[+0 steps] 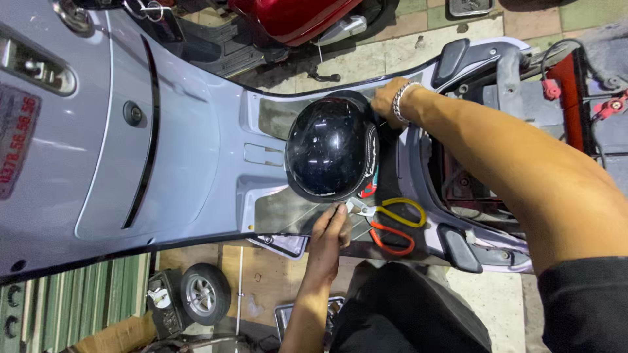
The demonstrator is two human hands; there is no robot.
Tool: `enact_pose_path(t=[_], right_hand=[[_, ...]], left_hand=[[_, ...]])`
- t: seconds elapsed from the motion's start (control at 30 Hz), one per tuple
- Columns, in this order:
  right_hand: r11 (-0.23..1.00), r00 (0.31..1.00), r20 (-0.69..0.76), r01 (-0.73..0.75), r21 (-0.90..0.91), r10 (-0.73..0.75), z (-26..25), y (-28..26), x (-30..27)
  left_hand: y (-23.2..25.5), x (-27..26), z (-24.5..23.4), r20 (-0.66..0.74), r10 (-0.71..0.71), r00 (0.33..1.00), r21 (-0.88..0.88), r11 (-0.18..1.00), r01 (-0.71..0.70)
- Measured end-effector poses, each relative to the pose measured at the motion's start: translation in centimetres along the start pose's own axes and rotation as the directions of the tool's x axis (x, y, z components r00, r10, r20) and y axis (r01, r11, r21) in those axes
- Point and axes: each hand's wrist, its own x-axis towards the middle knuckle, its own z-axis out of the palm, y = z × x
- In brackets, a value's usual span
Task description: The person prepares and connects electrical wires for a motorcycle. They use a cutting tool to strip wire ends, retrieve components from a parts box, and use a lighter to apply heat to a wire connection.
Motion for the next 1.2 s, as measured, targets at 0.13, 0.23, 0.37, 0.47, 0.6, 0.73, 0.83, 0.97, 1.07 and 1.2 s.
enact_pose_path(t=[0.13,0.23,0.37,0.47,0.6,0.73,0.83,0.97,1.07,1.2], right_hand=[[0.997,0.996,-0.056,0.065,-0.035,-0.066,1.9,0.2,0.3],[0.996,0.995,-0.084,0.051,-0.072,-0.057,2.6,0.9,1.5],[0.980,0.998,-0.055,0.018,-0.197,-0.030,0.4,2.8,0.7],[0.965,0.993,0.078,-0.067,-0.254,0.089,-3.9,3.7,-3.7],[0.946,0.978,0.010,-0.205,0.252,0.210,-8.9,1.4,-14.6],[-0.147,0.971,-0.233,0.237,0.960,0.047,-6.7,-2.3,-27.7],[-0.464,0.723,-0.680,0.647,0.605,0.121,-1.2,-7.2,-33.0],[-0.428,0.794,-0.227,0.516,0.742,0.563,4.1,-14.4,-35.8],[-0.239,0.664,-0.335,0.619,0.748,0.669,3.4,-16.2,-37.0],[0.193,0.573,-0.557,0.572,0.797,0.601,0.5,-16.3,-38.3]], left_hand=[[0.1,0.9,0.8,0.070,-0.058,0.996,-0.142,0.988,0.068],[0.1,1.2,0.8,0.151,-0.047,0.987,-0.230,0.970,0.082],[0.2,1.1,0.9,0.159,-0.003,0.987,-0.164,0.986,0.029],[0.4,0.5,1.2,0.187,0.059,0.981,-0.131,0.991,-0.035],[0.6,-0.2,1.4,0.281,0.130,0.951,-0.133,0.987,-0.095],[0.3,-0.2,1.6,0.374,0.206,0.904,-0.118,0.978,-0.174],[0.4,-0.2,2.6,0.395,0.199,0.897,-0.017,0.978,-0.210],[2.0,-0.9,4.0,0.554,0.556,0.620,0.157,0.661,-0.733],[3.7,-1.4,5.2,0.595,0.600,0.534,0.210,0.525,-0.825],[5.0,-2.0,6.2,0.624,0.608,0.490,0.234,0.453,-0.860]])
